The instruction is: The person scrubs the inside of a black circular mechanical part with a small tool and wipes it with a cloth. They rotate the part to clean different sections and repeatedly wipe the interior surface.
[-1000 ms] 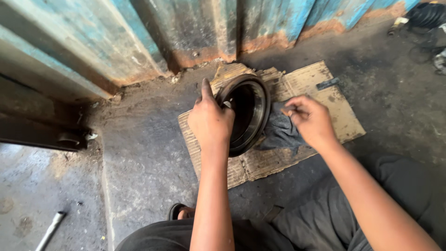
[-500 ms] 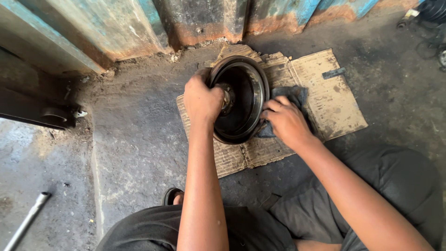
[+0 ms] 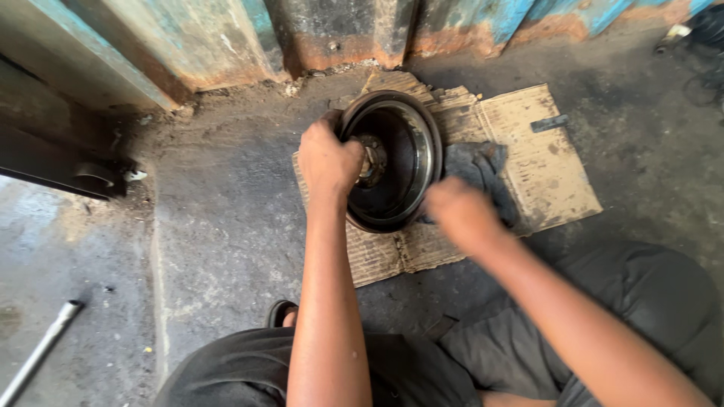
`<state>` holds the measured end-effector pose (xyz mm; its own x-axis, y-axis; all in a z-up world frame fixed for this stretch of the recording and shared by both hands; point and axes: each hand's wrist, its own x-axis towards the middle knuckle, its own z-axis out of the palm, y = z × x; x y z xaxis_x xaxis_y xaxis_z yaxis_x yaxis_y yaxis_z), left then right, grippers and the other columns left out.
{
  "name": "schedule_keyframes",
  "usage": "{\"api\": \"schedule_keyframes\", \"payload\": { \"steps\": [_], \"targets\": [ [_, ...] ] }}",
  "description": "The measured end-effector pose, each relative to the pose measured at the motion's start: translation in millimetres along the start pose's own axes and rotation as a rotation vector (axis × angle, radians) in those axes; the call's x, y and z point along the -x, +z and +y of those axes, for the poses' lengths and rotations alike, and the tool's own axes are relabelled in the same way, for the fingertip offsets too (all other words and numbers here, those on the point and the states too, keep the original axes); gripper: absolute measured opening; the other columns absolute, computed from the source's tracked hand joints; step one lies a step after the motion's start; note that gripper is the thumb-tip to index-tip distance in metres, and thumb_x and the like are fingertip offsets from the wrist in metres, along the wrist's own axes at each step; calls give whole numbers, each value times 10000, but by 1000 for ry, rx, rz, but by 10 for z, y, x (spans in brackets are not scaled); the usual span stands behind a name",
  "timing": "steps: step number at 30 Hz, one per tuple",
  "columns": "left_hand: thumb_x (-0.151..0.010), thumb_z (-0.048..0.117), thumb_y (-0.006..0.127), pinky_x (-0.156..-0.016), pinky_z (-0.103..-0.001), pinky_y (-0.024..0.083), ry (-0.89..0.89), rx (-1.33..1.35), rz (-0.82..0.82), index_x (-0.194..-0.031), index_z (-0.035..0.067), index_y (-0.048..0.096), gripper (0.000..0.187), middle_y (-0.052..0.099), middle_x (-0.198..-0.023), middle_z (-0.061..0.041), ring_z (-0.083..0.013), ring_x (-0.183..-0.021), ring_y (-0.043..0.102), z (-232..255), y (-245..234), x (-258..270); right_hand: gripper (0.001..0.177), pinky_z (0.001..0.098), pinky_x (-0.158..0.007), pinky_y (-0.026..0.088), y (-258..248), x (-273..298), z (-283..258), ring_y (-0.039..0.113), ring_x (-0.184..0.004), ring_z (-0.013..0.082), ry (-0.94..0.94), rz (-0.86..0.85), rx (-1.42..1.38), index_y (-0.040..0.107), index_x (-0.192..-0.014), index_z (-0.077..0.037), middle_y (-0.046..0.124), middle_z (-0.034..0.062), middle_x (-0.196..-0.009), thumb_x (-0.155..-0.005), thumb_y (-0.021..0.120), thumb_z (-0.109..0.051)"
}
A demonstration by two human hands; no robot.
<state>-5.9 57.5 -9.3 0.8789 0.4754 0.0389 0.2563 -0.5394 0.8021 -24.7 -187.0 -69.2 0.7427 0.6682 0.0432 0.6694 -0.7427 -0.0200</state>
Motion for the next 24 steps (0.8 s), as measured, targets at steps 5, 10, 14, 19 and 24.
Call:
{"api": "schedule_keyframes", "payload": {
  "steps": [5,10,14,19,24],
  "targets": [
    [-674,94,670,-942,-422,523,19,-51,37,-1158,94,746,490,751,-1090,-180,-349,-1064,697,19,53,9,123,421,-658,571,69,12,38,636,-839,301,-93,26,-15,720,-838,-36,656,112,-860,-721,683,-27],
    [-665,97,679,-947,-426,512,42,-42,68,-1148,90,741,486,746,-1082,-182,-353,-1058,688,-6,103,-7,229,412,-768,574,114,146,-177,642,-891,281,-200,212,-218,723,-870,-35,662,91,-903,-653,656,-1],
    [-671,93,673,-953,-426,513,20,-36,77,-1149,99,747,483,745,-1084,-181,-350,-1062,686,-55,96,1,178,432,-767,541,-133,-120,208,632,-920,303,-75,252,-99,729,-772,-54,687,83,-937,-603,689,-17],
    [-674,94,671,-944,-432,516,-17,-45,66,-1149,114,752,482,747,-1074,-180,-354,-1058,688,-40,59,-23,173,381,-790,584,42,-12,-101,638,-960,261,-160,93,10,757,-862,-39,687,84,-981,-696,717,-14],
    [-681,96,651,-949,-419,524,-18,-12,41,-1155,125,750,485,754,-1082,-166,-339,-1062,698,-14,58,-11,157,378,-759,600,139,11,-148,641,-940,245,-162,145,-80,763,-862,-49,697,81,-945,-733,718,28]
  ]
}}
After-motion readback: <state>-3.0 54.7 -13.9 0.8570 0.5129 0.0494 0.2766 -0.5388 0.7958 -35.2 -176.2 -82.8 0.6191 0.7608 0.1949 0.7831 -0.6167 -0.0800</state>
